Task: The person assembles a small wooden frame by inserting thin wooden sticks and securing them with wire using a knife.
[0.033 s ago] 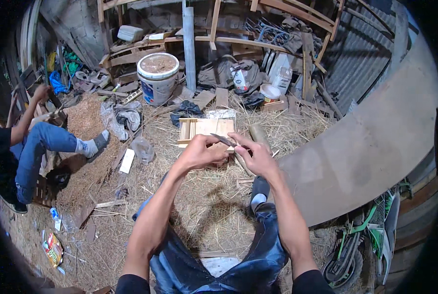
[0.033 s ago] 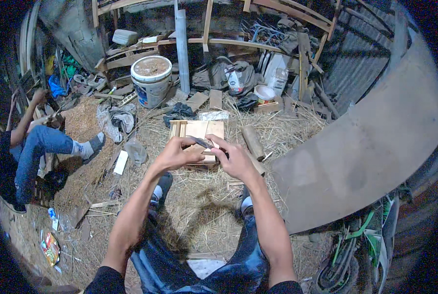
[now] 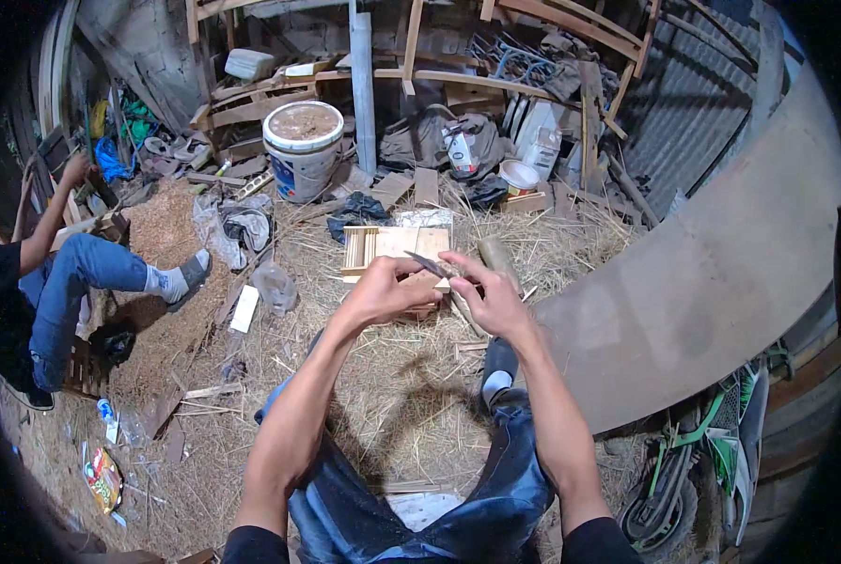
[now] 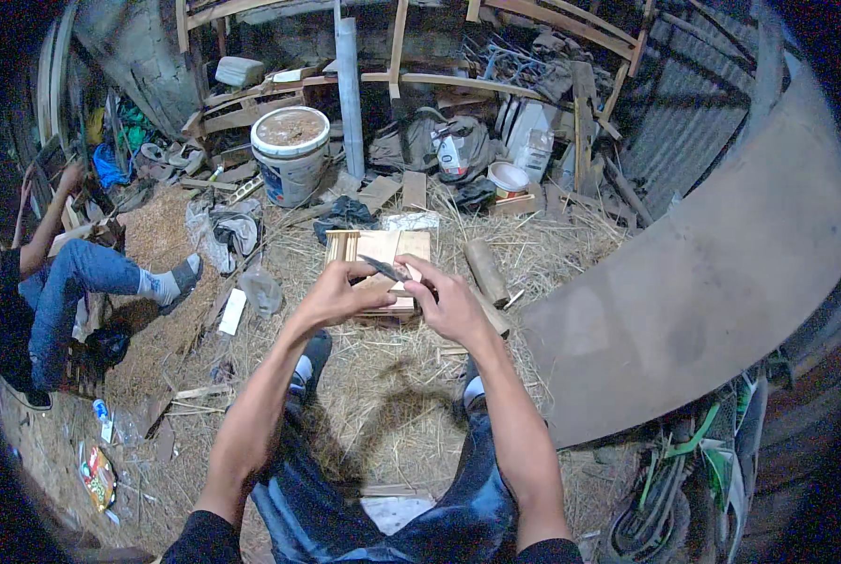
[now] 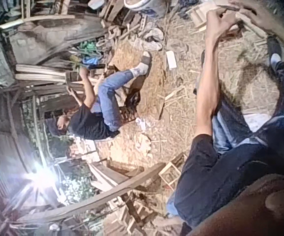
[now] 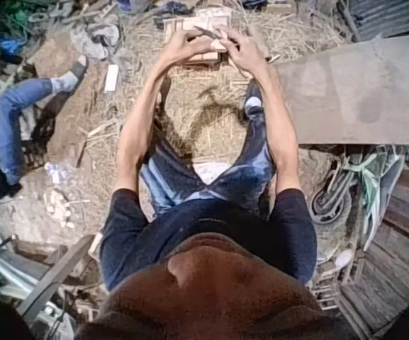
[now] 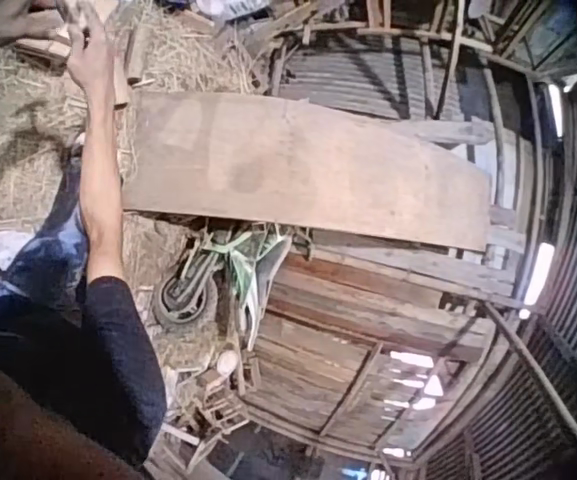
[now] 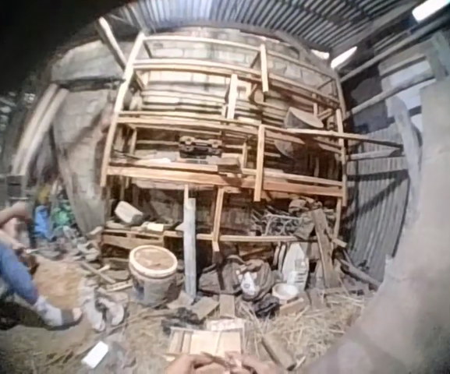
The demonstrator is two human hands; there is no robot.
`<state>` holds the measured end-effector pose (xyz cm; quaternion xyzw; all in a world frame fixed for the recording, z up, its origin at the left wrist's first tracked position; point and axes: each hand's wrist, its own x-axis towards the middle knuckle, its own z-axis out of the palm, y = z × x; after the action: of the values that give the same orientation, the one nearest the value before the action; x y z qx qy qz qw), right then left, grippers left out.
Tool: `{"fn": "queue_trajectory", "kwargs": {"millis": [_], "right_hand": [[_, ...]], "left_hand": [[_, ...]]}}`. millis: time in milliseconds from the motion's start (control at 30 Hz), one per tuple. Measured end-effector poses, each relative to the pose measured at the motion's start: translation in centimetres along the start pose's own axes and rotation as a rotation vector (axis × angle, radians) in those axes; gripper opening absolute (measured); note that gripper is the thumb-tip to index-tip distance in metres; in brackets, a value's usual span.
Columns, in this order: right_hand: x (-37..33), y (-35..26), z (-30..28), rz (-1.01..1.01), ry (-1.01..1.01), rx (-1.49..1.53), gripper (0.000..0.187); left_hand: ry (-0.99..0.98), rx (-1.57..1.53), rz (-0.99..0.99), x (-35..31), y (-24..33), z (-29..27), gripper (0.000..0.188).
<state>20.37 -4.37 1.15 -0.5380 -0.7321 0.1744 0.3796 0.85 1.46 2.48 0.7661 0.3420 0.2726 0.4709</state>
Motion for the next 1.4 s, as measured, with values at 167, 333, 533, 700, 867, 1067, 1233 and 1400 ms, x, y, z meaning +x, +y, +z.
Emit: {"fn": "queue_trajectory", "kwargs": {"millis": [167, 333, 533, 700, 867, 1067, 1233, 1400], "right_hand": [[0.5, 1.3, 1.6, -0.070, 0.146, 0.071, 0.030], [0.6, 1.5, 1.7, -0.012, 0.182, 0.233, 0.031], [0.7, 0.6, 0.4, 0.187, 0.167, 0.427, 0.037], [0.0, -0.9, 0.8, 0.065, 0.124, -0.149, 0.038], [0.2, -0.5, 1.4, 0.064, 0.141, -0.121, 0.040], [0.6, 1.1, 2.5, -0.004, 0.255, -0.140, 0.037], [1.0, 0.4, 3.8, 0.176, 0.310, -0.092, 0.031], [1.3, -2.5, 4.0, 0.352, 0.289, -0.150, 0.030]], "left_hand": [[0.030, -0.009, -0.077, 0.2, 0.6, 0.9, 0.041], [0.247, 0.146, 0.098, 0.5, -0.2, 2.5, 0.043], [0.410, 0.145, 0.165, 1.2, -1.6, 2.9, 0.044], [0.338, 0.097, 0.041, 0.6, 0.2, 1.9, 0.041], [0.418, 0.133, 0.126, 0.7, -0.7, 2.0, 0.042], [0.437, 0.087, 0.102, 0.6, -0.1, 2.8, 0.047], [0.429, 0.118, -0.030, 0.9, 0.2, 3.7, 0.050], [0.468, 0.167, 0.009, 1.5, -1.3, 3.8, 0.038]]}}
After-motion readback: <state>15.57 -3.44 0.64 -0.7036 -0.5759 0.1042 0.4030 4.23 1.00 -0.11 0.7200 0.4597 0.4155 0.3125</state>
